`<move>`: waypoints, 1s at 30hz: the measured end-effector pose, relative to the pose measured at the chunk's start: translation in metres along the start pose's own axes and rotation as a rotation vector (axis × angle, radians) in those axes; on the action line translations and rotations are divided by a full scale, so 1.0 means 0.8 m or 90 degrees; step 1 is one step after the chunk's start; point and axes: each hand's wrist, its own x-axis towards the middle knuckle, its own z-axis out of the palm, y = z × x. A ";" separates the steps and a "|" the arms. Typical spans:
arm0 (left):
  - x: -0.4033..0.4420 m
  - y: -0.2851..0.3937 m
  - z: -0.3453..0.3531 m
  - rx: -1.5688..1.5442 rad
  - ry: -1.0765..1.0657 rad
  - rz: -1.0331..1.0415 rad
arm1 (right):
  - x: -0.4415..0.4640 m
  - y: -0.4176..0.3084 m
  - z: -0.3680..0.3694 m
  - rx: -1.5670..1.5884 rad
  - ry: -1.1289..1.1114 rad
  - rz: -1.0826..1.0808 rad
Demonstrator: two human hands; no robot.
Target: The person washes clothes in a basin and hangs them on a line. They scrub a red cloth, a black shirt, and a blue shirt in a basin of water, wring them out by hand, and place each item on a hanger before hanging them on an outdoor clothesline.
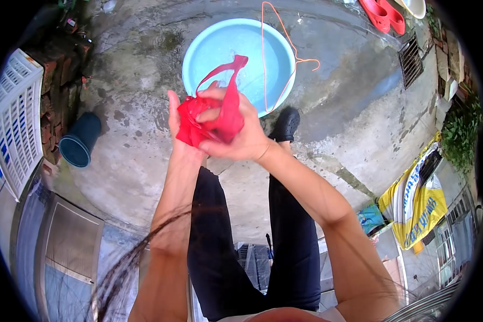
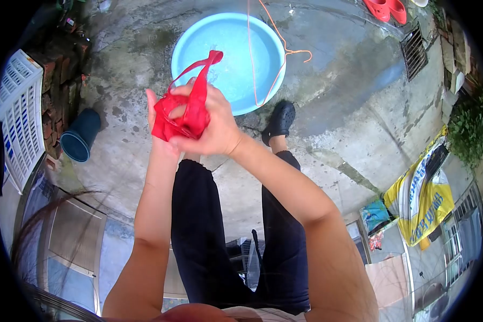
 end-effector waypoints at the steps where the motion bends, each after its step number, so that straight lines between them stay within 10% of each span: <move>1: 0.002 -0.002 0.006 -0.010 -0.070 -0.072 | -0.005 -0.008 0.003 -0.048 0.012 -0.036; 7: -0.003 -0.020 0.002 0.141 -0.192 -0.192 | -0.027 -0.018 0.026 -0.231 0.009 -0.084; 9: 0.000 -0.027 -0.013 0.304 -0.086 0.027 | -0.022 -0.020 0.024 -0.232 0.041 -0.085; 16: 0.028 -0.035 -0.023 0.405 0.081 0.085 | 0.006 0.000 0.024 -0.076 0.243 -0.056; 24: 0.022 -0.077 0.006 0.422 0.040 0.181 | 0.025 0.022 0.008 0.063 0.409 0.463; 30: -0.037 -0.058 0.044 0.530 -0.102 -0.084 | 0.016 0.020 -0.015 -0.091 0.201 0.490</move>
